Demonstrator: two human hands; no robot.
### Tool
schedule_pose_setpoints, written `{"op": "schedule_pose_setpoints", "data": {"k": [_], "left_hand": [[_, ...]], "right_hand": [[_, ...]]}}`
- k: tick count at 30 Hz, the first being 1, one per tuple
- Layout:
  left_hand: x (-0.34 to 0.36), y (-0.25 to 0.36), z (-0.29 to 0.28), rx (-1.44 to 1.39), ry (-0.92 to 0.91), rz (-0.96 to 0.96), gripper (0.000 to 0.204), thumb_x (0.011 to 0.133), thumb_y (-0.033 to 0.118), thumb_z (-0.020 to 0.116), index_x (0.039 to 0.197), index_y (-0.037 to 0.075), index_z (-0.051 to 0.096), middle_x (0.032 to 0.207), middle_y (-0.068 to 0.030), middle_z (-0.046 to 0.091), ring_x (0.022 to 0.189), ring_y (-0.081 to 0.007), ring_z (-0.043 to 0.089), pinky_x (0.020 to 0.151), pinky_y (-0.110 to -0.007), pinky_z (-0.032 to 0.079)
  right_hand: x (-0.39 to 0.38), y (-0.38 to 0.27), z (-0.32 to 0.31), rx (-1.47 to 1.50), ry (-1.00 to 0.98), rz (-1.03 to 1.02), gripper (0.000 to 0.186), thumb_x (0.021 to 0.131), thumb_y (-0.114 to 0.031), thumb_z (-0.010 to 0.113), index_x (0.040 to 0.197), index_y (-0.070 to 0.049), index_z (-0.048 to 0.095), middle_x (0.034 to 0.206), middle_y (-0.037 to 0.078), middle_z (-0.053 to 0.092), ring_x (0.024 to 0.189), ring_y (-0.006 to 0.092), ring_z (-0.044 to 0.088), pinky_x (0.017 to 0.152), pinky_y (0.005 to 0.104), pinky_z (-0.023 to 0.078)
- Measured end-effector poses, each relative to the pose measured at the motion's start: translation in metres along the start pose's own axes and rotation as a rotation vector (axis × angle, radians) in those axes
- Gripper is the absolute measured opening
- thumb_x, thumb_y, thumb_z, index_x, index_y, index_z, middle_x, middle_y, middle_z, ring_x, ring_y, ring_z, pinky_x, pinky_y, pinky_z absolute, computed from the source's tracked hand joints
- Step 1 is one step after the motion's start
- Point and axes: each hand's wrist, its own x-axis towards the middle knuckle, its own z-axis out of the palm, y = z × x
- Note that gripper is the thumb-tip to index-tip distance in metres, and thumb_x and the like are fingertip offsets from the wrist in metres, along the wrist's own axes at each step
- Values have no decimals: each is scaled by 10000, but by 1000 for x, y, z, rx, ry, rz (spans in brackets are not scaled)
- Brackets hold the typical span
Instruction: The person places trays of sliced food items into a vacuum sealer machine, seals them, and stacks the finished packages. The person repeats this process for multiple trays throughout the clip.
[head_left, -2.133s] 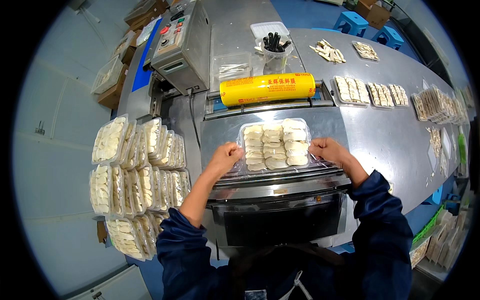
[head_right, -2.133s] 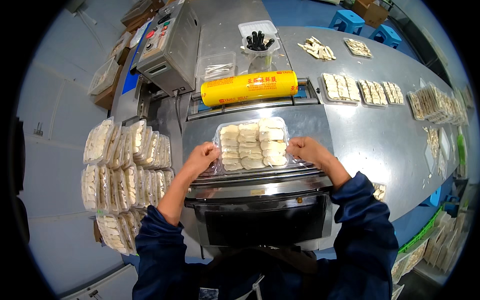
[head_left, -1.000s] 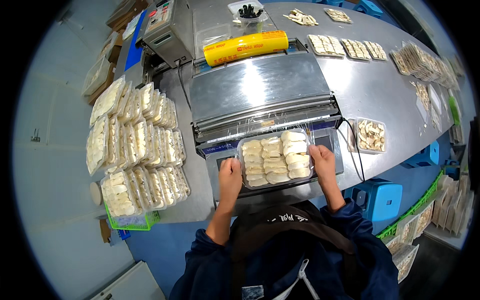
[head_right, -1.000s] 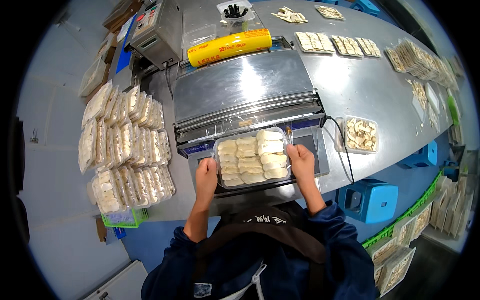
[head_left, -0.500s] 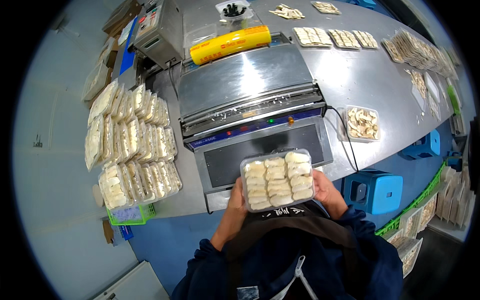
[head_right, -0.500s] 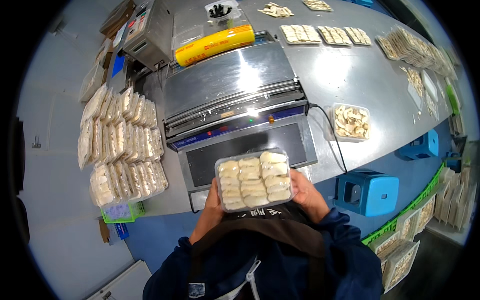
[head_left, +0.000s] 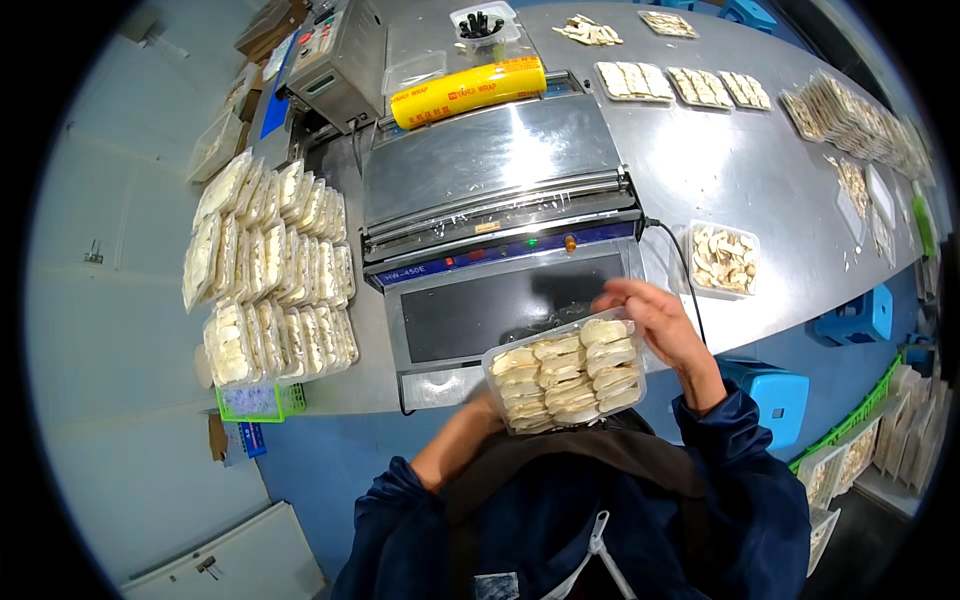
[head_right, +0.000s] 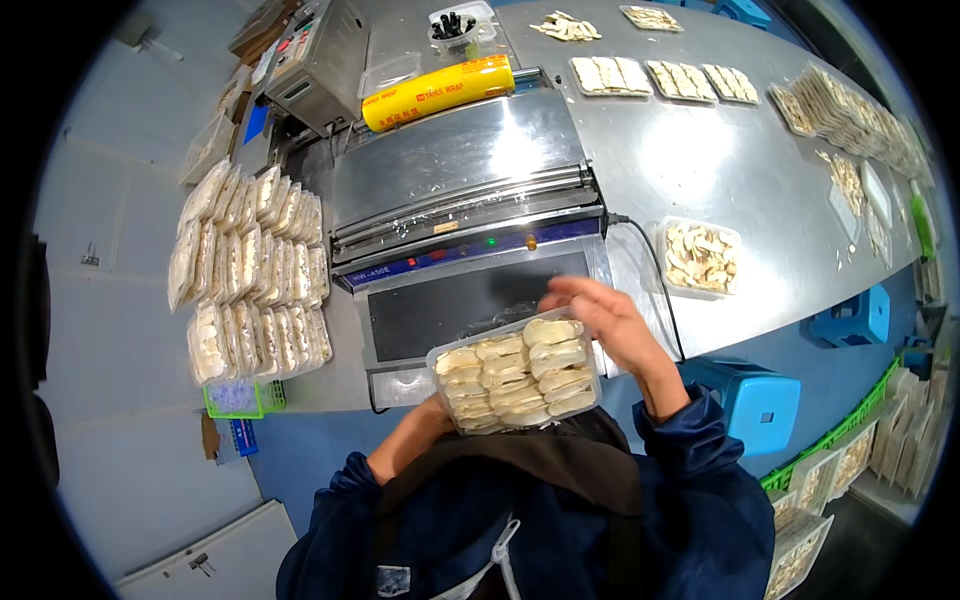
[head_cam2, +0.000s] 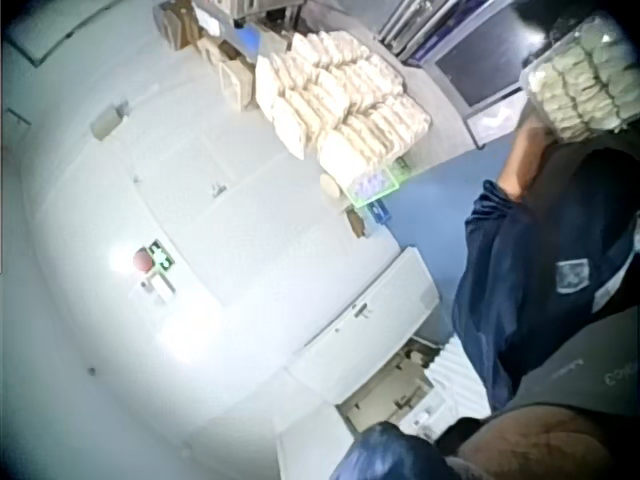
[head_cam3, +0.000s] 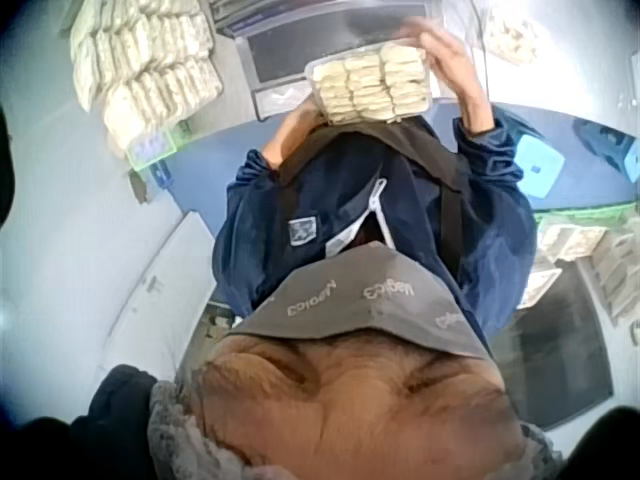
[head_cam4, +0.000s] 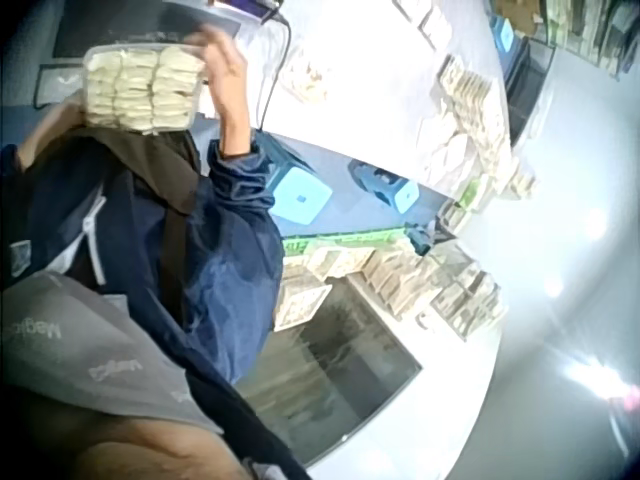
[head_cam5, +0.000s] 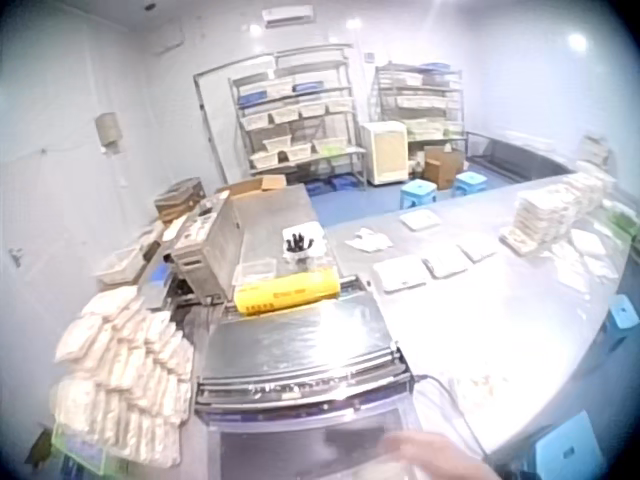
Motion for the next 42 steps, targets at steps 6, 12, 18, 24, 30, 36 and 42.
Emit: {"op": "schedule_pose_setpoints", "data": {"k": [6, 12, 18, 24, 30, 36, 42], "left_hand": [[14, 56, -46, -231, 746, 56, 423, 963, 354, 359, 1192, 13, 462, 1079, -64, 546, 996, -149, 513, 893, -322, 406], [-29, 99, 10, -36, 598, -214, 602, 972, 414, 153, 1113, -29, 535, 1052, -123, 592, 1002, -192, 534, 892, -291, 390], [4, 86, -68, 56, 684, -188, 537, 941, 418, 382, 843, -41, 645, 710, -56, 628, 665, -98, 568, 613, -253, 454], [52, 127, -99, 279, 147, -305, 512, 905, 426, 477, 936, -59, 640, 837, -89, 651, 792, -120, 598, 701, -261, 479], [29, 100, -86, -498, 339, -270, 453, 912, 353, 474, 1142, -33, 531, 1067, -144, 596, 938, -217, 594, 820, -336, 479], [20, 63, -78, -1029, 636, -53, 371, 907, 233, 464, 1190, -7, 455, 1127, -173, 559, 1028, -283, 560, 887, -402, 457], [35, 70, -77, -913, 780, -43, 306, 879, 150, 508, 1100, -60, 529, 1087, -183, 579, 970, -260, 594, 834, -363, 493]], "right_hand": [[-3, 5, 10, 161, 159, 118, 358, 912, -181, 500, 1169, 65, 466, 1064, 161, 595, 960, 199, 592, 840, 298, 485], [-44, 38, 30, 296, 140, 341, 645, 916, -500, 366, 1229, 62, 422, 1213, 166, 502, 1085, 249, 514, 912, 356, 425], [-20, 39, 1, -40, -13, 455, 671, 927, -527, 286, 1190, 56, 491, 1133, 161, 566, 1045, 222, 538, 904, 339, 417], [82, 5, 43, -218, 46, 300, 675, 906, -545, 354, 1184, 53, 496, 1130, 167, 567, 1047, 212, 541, 911, 322, 412], [0, 64, 54, 26, -17, 491, 596, 944, -474, 313, 1197, 36, 491, 1092, 120, 575, 1009, 201, 537, 927, 308, 389], [-30, 49, 18, -434, 351, 188, 344, 922, -272, 492, 1067, 32, 560, 774, 49, 611, 693, 92, 545, 642, 228, 441], [-38, 25, 51, -167, 144, 380, 273, 909, -186, 506, 1083, 12, 580, 654, 13, 567, 552, 62, 498, 527, 184, 383]]}}
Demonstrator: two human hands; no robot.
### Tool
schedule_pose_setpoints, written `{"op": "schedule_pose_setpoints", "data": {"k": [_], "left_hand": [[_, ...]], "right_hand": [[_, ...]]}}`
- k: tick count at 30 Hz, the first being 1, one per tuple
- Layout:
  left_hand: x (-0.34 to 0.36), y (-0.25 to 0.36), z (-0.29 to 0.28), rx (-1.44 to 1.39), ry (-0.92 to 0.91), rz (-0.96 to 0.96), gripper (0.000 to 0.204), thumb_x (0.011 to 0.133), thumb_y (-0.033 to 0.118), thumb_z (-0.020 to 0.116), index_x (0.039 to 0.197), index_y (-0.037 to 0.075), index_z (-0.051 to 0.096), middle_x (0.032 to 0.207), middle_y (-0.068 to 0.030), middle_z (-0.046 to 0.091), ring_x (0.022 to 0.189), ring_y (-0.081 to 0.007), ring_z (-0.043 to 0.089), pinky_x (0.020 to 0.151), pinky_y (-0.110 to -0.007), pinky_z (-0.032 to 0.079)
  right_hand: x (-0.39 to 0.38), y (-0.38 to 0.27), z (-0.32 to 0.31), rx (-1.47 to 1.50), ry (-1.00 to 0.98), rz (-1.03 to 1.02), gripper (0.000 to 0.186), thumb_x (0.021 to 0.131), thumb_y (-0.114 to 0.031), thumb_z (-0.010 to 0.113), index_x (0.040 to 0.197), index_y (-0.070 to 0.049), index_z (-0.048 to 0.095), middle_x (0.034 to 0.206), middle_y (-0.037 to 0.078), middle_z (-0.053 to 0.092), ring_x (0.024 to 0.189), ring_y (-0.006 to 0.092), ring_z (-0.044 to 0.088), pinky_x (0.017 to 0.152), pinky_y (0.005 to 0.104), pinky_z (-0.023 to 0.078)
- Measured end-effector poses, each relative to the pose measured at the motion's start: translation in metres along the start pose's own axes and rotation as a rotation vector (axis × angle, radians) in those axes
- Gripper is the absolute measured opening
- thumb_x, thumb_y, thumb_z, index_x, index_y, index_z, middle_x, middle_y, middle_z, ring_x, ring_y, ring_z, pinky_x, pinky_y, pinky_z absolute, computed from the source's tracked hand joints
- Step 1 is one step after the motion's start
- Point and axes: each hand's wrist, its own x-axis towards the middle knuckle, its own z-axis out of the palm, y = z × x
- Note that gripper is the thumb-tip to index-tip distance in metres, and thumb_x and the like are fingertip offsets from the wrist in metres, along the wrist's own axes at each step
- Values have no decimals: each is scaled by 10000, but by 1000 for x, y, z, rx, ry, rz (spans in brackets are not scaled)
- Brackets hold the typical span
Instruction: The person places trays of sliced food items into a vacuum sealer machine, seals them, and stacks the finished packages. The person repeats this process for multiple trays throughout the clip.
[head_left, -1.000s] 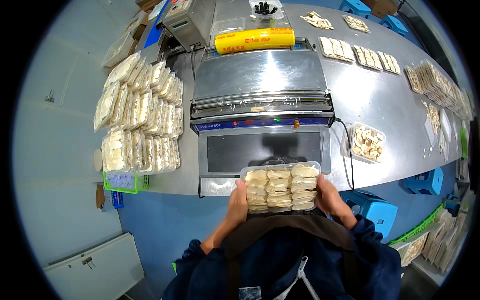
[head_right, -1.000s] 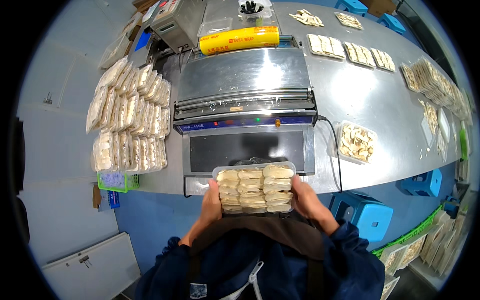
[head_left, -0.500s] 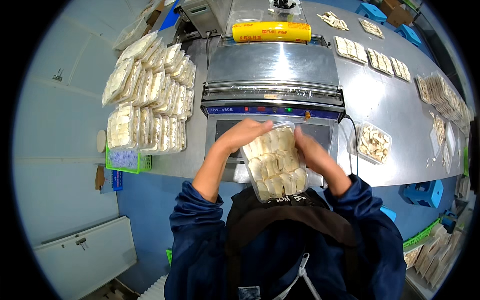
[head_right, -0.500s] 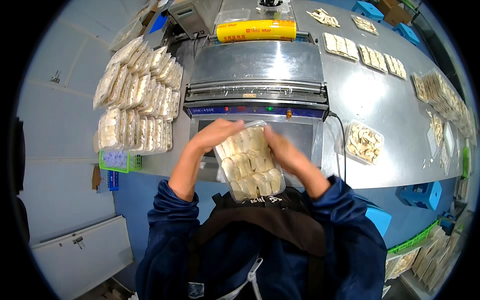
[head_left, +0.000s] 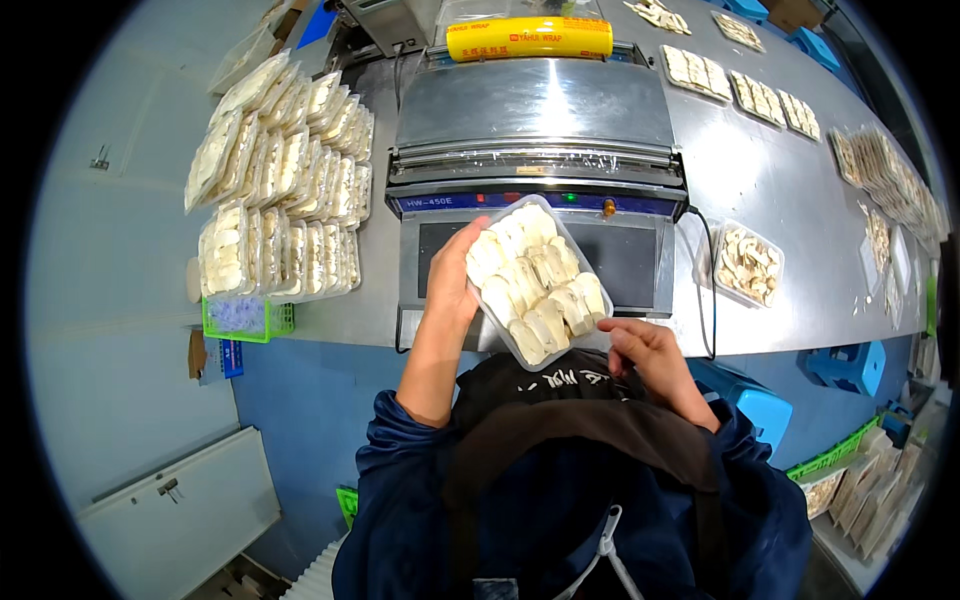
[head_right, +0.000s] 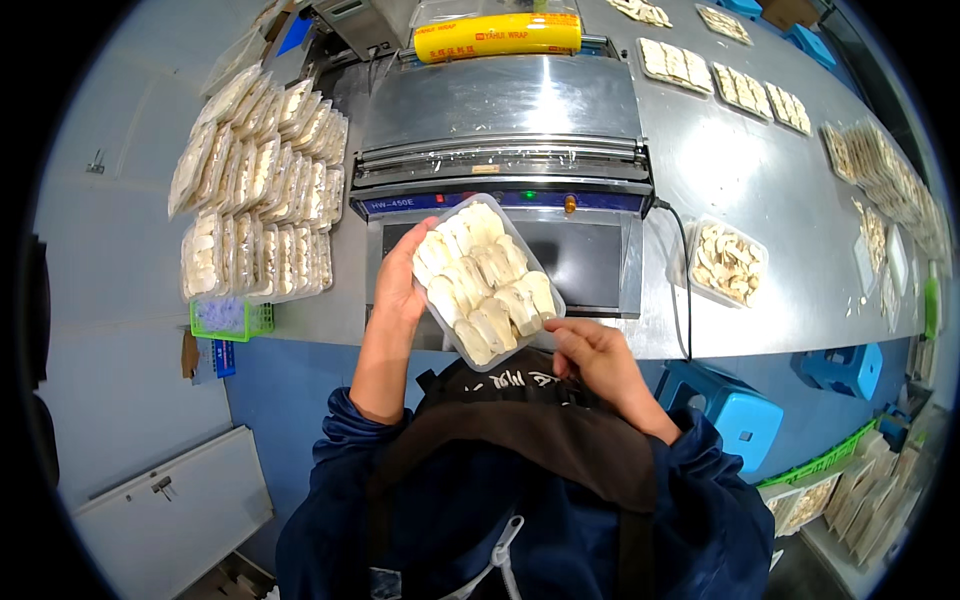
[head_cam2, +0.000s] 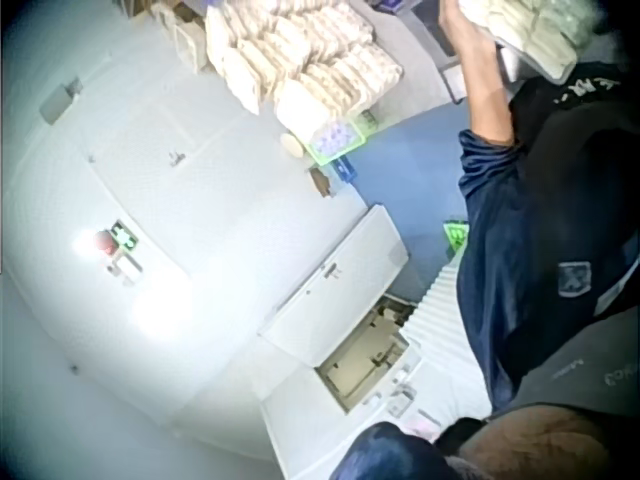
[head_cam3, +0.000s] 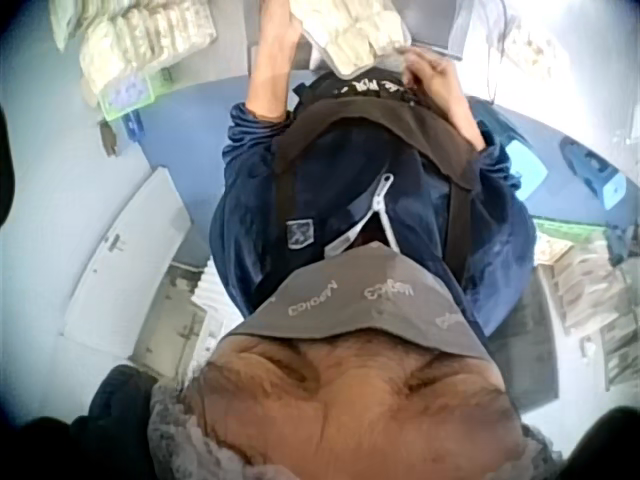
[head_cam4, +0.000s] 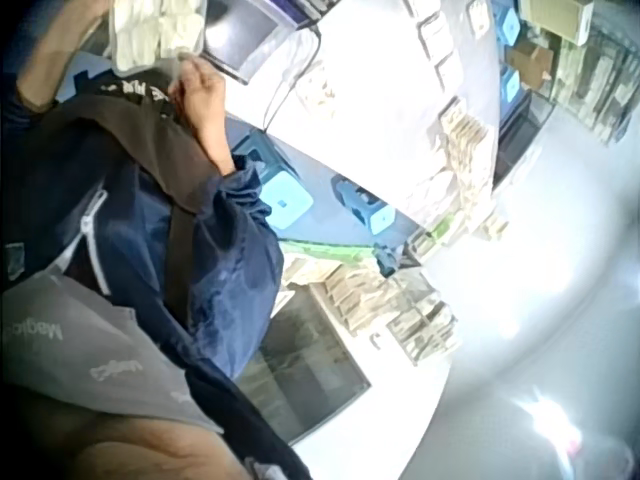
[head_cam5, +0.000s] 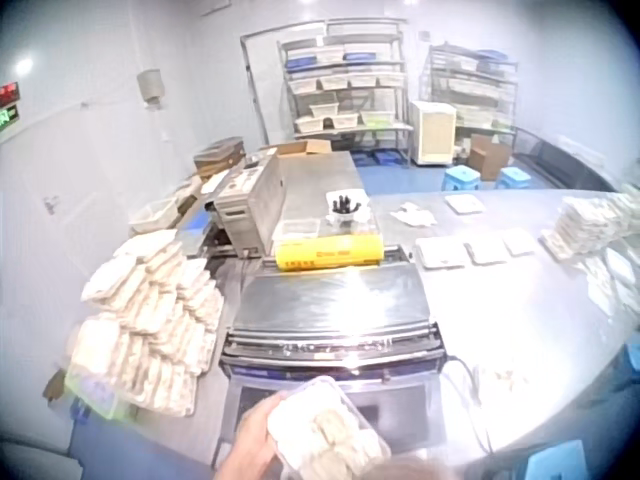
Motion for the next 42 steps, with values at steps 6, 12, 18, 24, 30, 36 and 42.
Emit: {"op": "schedule_pose_setpoints", "data": {"k": [6, 12, 18, 24, 30, 36, 42], "left_hand": [[-11, -16, -3, 27, 45, 24, 286, 877, 133, 521, 1075, -71, 550, 1035, -165, 598, 916, -228, 608, 800, -340, 502], [-14, -16, -2, 32, 40, 44, 279, 875, 133, 533, 1056, -78, 556, 1002, -162, 608, 890, -216, 613, 781, -323, 505], [-19, -15, 1, 35, 44, 70, 269, 873, 135, 536, 1038, -76, 568, 997, -154, 611, 877, -209, 616, 762, -313, 507], [-20, -11, 5, 104, 40, 78, 282, 868, 159, 548, 1037, -65, 576, 992, -143, 614, 876, -198, 613, 764, -305, 499], [-26, -7, 13, 150, -20, 64, 291, 866, 176, 559, 1042, -55, 579, 986, -132, 616, 877, -184, 608, 767, -294, 488], [-30, -10, 17, 179, -60, 60, 294, 870, 184, 559, 1040, -54, 576, 980, -122, 616, 870, -169, 603, 758, -281, 482], [-18, -6, 3, 16, -66, -25, 271, 876, 173, 541, 1020, -53, 579, 982, -135, 618, 889, -205, 612, 781, -309, 490]], "right_hand": [[0, 10, 5, -9, 20, 110, 286, 905, -167, 507, 1100, 32, 570, 644, 20, 583, 560, 51, 492, 525, 177, 380], [2, 8, 7, 40, -33, 168, 266, 885, -131, 518, 1066, 54, 582, 636, 27, 581, 561, 60, 487, 530, 187, 377], [2, -3, 10, 150, -67, 230, 280, 874, -129, 522, 1064, 69, 581, 616, 32, 564, 537, 72, 473, 513, 193, 358], [18, -10, 16, 404, -206, 245, 344, 868, -158, 522, 1115, 79, 549, 566, 16, 513, 504, 76, 436, 499, 190, 340], [36, -46, 35, 48, -36, -14, 328, 880, -120, 469, 1171, 18, 537, 566, 2, 486, 494, 69, 418, 514, 195, 340], [65, -36, 33, -414, -28, -185, 264, 872, -50, 464, 1101, 10, 579, 598, 0, 516, 509, 65, 455, 478, 217, 372], [67, -29, 19, -463, 78, -328, 274, 894, -85, 485, 1139, 14, 559, 736, 30, 575, 632, 82, 519, 571, 213, 423]]}}
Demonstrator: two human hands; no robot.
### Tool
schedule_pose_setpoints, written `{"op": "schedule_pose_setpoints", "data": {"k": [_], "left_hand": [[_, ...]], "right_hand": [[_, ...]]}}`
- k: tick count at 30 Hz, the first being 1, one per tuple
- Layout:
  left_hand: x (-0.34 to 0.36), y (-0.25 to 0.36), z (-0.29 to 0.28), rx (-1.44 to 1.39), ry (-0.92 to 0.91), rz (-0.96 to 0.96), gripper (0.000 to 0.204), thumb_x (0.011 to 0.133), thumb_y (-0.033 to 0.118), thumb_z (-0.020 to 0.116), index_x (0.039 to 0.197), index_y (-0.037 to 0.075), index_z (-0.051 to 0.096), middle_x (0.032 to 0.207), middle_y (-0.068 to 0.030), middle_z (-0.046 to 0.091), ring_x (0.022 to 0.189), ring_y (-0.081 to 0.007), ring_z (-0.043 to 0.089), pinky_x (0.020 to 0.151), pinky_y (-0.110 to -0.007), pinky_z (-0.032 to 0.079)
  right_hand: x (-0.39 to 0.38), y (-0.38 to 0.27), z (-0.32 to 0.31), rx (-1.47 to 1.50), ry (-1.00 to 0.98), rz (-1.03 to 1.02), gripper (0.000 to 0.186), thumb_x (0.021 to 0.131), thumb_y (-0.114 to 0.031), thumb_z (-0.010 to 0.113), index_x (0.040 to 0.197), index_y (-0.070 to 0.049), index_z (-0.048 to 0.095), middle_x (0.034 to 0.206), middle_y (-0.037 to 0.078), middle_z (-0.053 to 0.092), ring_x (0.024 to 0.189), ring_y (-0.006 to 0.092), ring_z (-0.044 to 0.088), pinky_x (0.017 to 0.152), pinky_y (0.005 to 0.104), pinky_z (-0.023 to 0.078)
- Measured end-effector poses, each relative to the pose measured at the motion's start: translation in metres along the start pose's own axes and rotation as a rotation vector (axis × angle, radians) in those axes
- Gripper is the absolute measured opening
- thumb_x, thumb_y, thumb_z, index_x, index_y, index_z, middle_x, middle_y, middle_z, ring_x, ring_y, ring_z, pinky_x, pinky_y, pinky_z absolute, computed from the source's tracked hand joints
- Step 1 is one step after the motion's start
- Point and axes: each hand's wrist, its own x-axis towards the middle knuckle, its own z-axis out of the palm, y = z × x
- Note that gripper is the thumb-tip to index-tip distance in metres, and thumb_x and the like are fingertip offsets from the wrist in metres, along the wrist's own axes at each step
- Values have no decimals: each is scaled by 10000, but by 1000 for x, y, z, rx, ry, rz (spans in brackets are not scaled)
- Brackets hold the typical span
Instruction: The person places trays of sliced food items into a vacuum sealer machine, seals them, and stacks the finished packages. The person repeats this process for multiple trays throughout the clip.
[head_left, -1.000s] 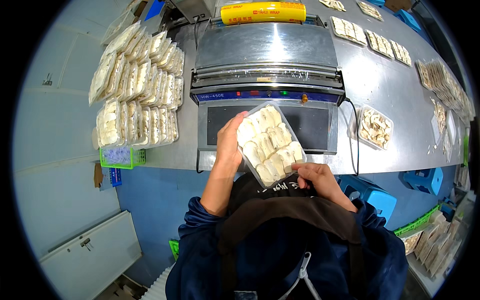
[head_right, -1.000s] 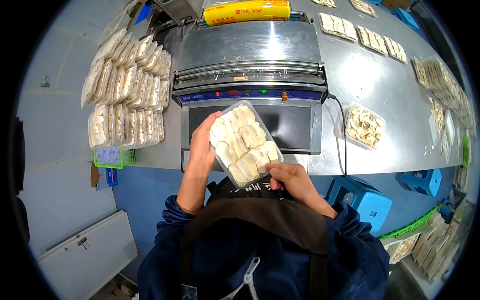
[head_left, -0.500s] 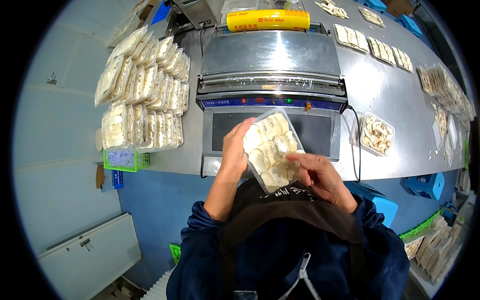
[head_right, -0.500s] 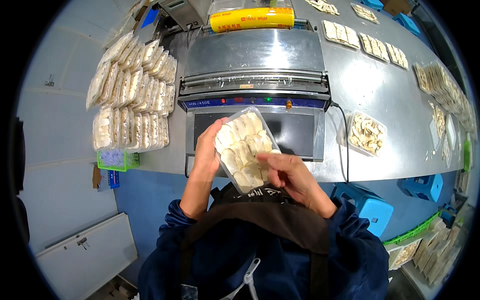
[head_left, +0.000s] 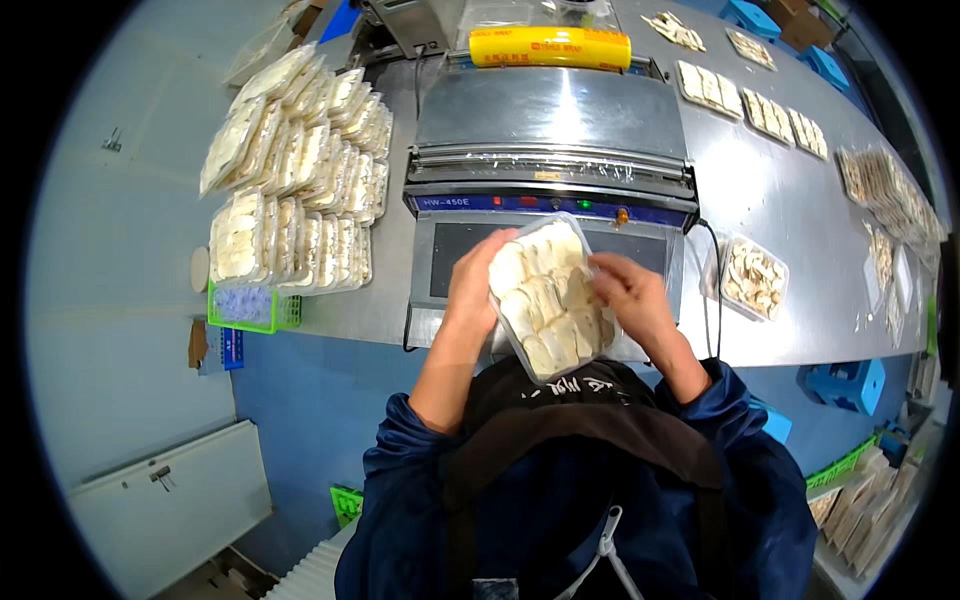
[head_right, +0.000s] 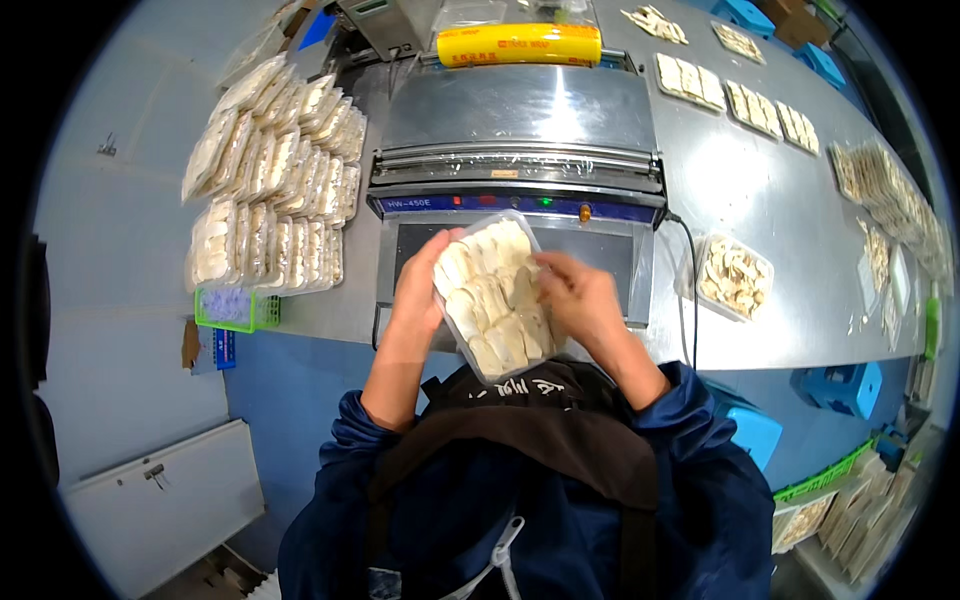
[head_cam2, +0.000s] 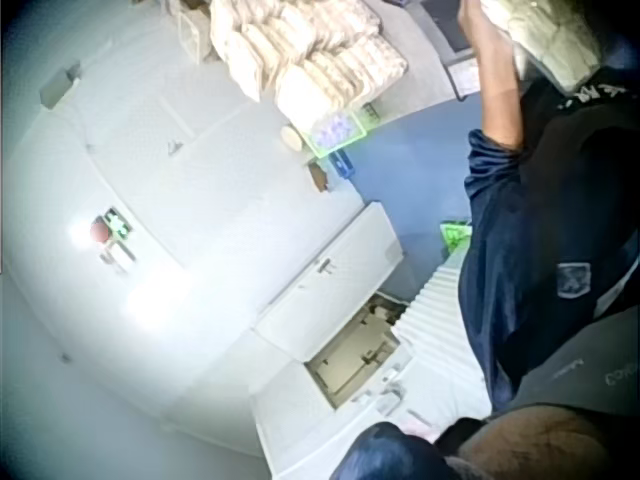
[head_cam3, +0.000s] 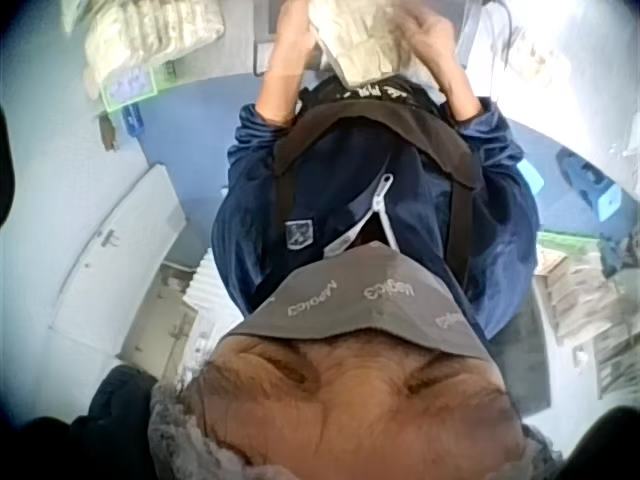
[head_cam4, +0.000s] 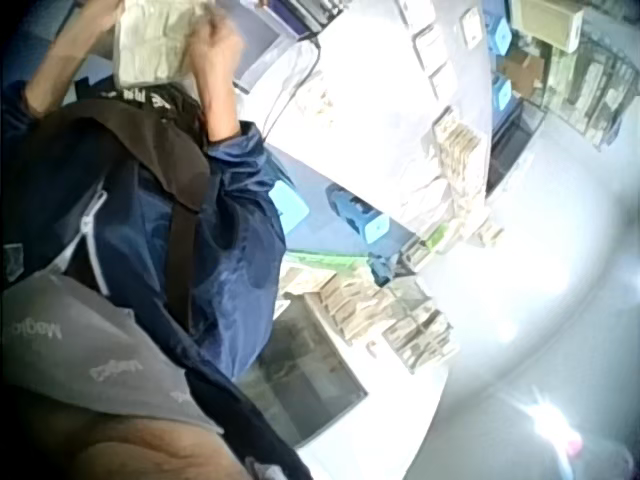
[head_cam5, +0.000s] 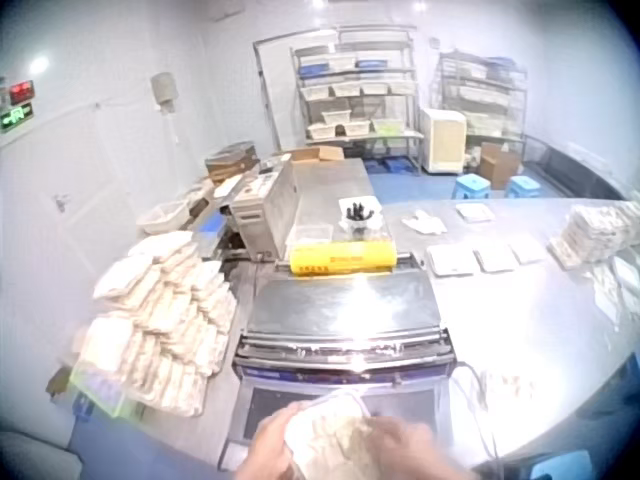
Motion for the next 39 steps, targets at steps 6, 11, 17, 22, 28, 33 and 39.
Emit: {"op": "schedule_pose_setpoints", "data": {"k": [6, 11, 17, 22, 28, 33, 39], "left_hand": [[14, 35, -8, -120, 22, 94, 455, 959, 336, 354, 1200, -41, 439, 1212, -169, 507, 1103, -266, 512, 923, -386, 432], [-17, 38, 9, -208, -115, 157, 637, 917, 497, 336, 1370, 59, 240, 1350, -184, 360, 1238, -295, 380, 1029, -451, 321], [-78, -28, -39, 180, -344, -21, 636, 814, 305, 654, 1324, 73, 353, 1237, -54, 493, 1117, -156, 485, 920, -331, 412], [-136, 15, -66, 203, -147, 326, 465, 836, 129, 603, 1229, -56, 435, 1205, -136, 522, 1086, -253, 530, 934, -384, 423], [-155, 178, -120, 105, 234, 766, 361, 848, 105, 578, 1117, -86, 431, 1045, -181, 554, 957, -288, 591, 780, -331, 534], [-119, 265, -175, 44, 343, 678, 322, 840, 130, 596, 1029, -99, 471, 928, -186, 575, 857, -263, 616, 728, -307, 544], [-97, 259, -177, 487, 546, 556, 272, 868, 302, 569, 769, 49, 573, 621, -52, 581, 532, -112, 562, 456, -217, 443]], "right_hand": [[-4, 18, -11, 657, -84, 208, 439, 912, -241, 516, 1248, 33, 452, 1109, 103, 579, 966, 158, 568, 795, 271, 479], [-1, 4, 5, 808, -17, 170, 371, 917, -127, 472, 1240, 53, 447, 1157, 118, 555, 1015, 187, 566, 826, 277, 485], [9, -5, 21, 735, -63, 53, 364, 905, -114, 489, 1224, 61, 460, 1128, 136, 572, 948, 180, 604, 743, 257, 532], [22, -29, 62, 510, -302, 43, 345, 891, -183, 546, 1148, 47, 529, 798, 119, 646, 599, 128, 599, 492, 218, 480], [28, -27, 85, 473, -347, 198, 314, 918, -256, 498, 992, 40, 570, 681, 89, 617, 516, 101, 533, 485, 211, 434], [26, -23, 83, 503, -327, 286, 310, 925, -258, 483, 963, 33, 579, 675, 73, 615, 512, 99, 530, 487, 203, 429], [14, 6, 50, 540, -32, 348, 333, 916, -296, 492, 995, 9, 599, 703, 58, 616, 571, 99, 540, 534, 220, 435]]}}
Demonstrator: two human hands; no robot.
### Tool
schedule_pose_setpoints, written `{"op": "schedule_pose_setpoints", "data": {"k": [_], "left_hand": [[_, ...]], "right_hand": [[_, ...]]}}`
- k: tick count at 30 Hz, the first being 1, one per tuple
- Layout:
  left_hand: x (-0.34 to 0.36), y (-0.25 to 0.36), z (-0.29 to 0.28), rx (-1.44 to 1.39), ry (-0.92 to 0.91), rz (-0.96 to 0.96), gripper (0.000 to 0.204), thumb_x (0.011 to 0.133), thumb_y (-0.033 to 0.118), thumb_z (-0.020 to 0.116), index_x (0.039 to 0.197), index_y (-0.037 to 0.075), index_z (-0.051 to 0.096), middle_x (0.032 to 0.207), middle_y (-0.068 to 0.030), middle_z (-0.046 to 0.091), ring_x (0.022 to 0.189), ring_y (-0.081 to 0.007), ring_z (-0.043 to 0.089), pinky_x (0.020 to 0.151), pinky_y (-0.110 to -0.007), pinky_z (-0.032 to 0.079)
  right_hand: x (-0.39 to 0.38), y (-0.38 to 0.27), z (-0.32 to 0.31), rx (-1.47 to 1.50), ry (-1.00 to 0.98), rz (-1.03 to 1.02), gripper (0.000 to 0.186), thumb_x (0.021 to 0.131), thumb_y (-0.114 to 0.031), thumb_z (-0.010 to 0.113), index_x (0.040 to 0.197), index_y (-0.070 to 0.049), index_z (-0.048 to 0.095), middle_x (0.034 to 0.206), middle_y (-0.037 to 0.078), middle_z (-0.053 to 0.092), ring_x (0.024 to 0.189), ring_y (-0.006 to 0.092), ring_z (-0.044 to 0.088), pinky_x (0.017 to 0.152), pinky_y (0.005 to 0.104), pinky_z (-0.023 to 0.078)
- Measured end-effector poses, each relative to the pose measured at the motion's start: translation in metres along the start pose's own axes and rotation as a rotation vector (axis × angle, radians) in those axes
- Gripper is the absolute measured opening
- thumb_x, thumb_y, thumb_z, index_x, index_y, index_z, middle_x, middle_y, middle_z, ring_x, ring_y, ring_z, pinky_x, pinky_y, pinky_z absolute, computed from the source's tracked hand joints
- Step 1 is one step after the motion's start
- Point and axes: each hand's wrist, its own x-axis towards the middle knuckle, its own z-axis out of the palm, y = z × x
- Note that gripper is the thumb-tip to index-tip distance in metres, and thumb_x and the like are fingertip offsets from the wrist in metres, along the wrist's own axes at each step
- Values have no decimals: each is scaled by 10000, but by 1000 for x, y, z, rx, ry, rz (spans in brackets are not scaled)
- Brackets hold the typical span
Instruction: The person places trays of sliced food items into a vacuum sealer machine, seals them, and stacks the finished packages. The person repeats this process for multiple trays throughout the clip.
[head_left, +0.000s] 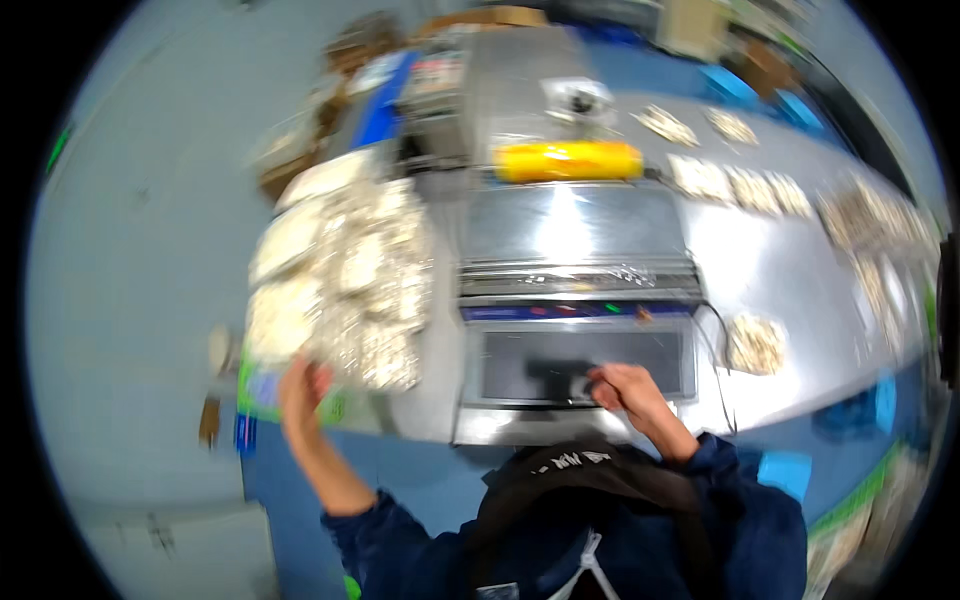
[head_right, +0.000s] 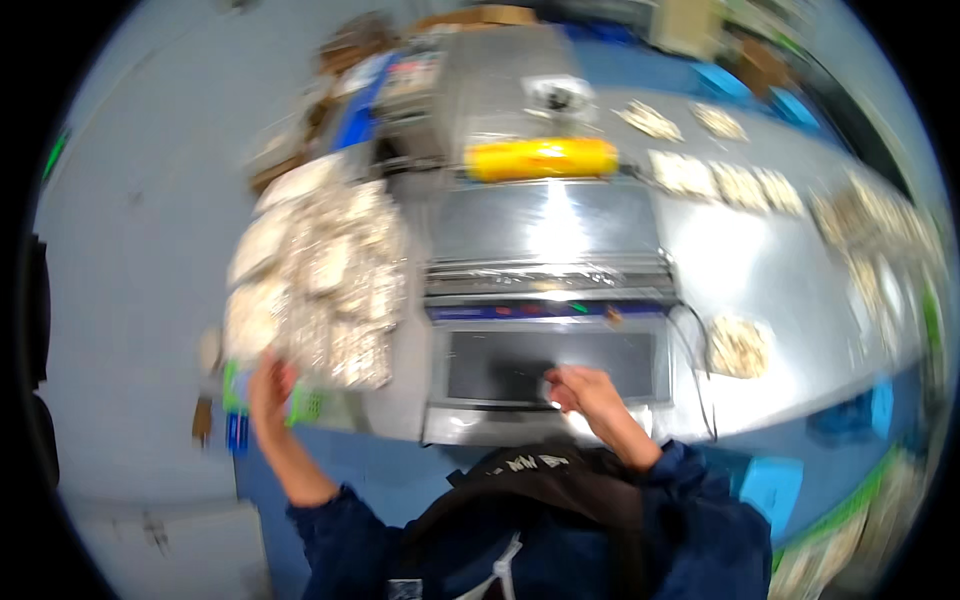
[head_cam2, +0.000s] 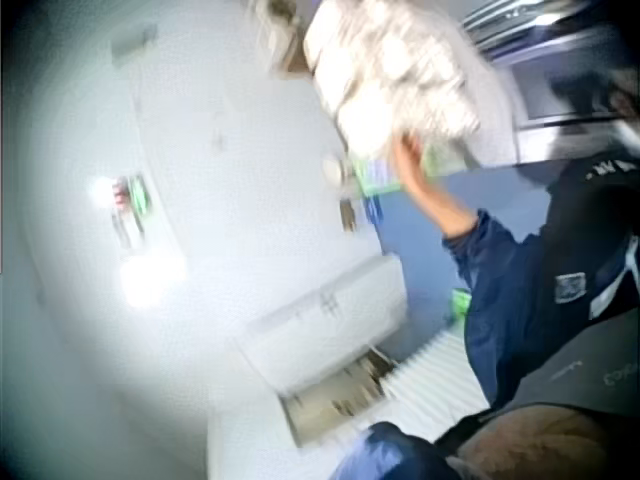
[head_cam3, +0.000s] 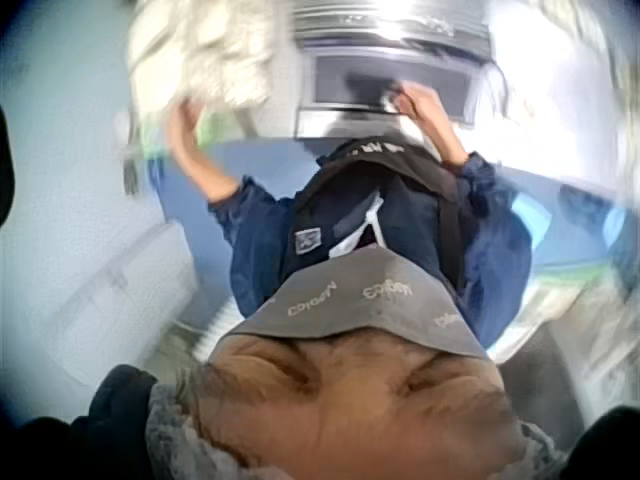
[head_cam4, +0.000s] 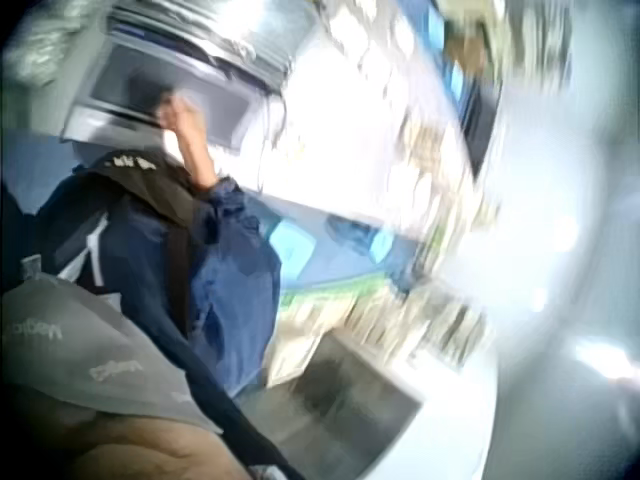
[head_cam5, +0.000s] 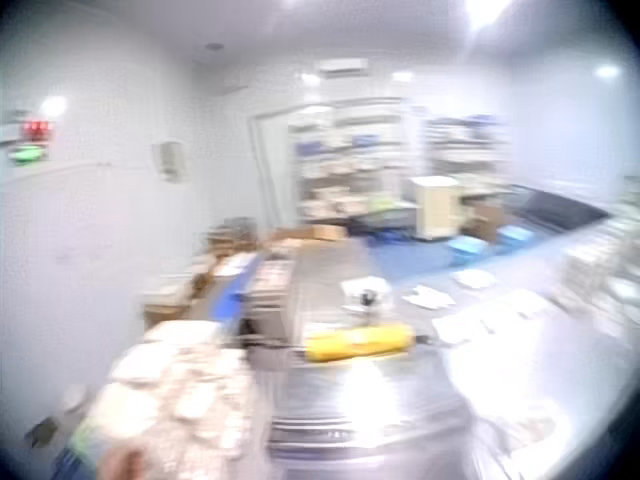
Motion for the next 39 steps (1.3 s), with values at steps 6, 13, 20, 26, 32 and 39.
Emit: {"op": "schedule_pose_setpoints", "data": {"k": [6, 13, 20, 26, 32, 39], "left_hand": [[-69, -9, 75, 308, 365, 439, 305, 914, 315, 487, 756, 56, 523, 569, -31, 513, 461, -75, 452, 390, -189, 335], [-132, -189, 280, 418, -712, 277, 102, 893, 116, 522, 881, 21, 556, 666, -56, 592, 521, -86, 537, 463, -205, 435], [-212, -237, 380, 676, -491, 553, 155, 878, 179, 538, 834, 39, 587, 633, -92, 581, 542, -197, 574, 519, -314, 441], [-223, -253, 401, 1019, -141, 724, 166, 888, 234, 488, 857, 90, 564, 674, -123, 597, 571, -346, 573, 518, -424, 433], [-224, -259, 405, 1254, -32, 765, 159, 893, 202, 463, 845, 65, 530, 652, -132, 576, 549, -332, 565, 470, -402, 422], [-233, -251, 420, 1331, -37, 687, 137, 885, 156, 454, 848, 39, 515, 683, -151, 576, 564, -348, 563, 503, -414, 432]], "right_hand": [[-43, 24, -56, 31, 371, -39, 303, 884, -298, 543, 882, -3, 613, 681, 53, 611, 545, 102, 533, 498, 224, 430], [-95, 58, -263, -462, 1248, -249, 258, 805, -213, 568, 882, 23, 640, 732, 136, 647, 639, 190, 616, 593, 313, 480], [-117, 9, -446, -597, 1380, -174, 281, 730, -235, 616, 848, 18, 650, 727, 133, 639, 679, 224, 606, 646, 323, 476], [-14, -91, -621, -387, 1078, -297, 172, 776, -173, 594, 783, -1, 613, 653, 30, 559, 583, 99, 513, 521, 235, 409], [103, -201, -675, 16, 854, -248, 222, 790, -242, 642, 786, -28, 584, 692, 27, 562, 589, 120, 538, 555, 232, 464], [212, -241, -741, 221, 993, -194, 243, 794, -235, 639, 778, -5, 562, 695, 64, 569, 542, 145, 554, 472, 240, 495]]}}
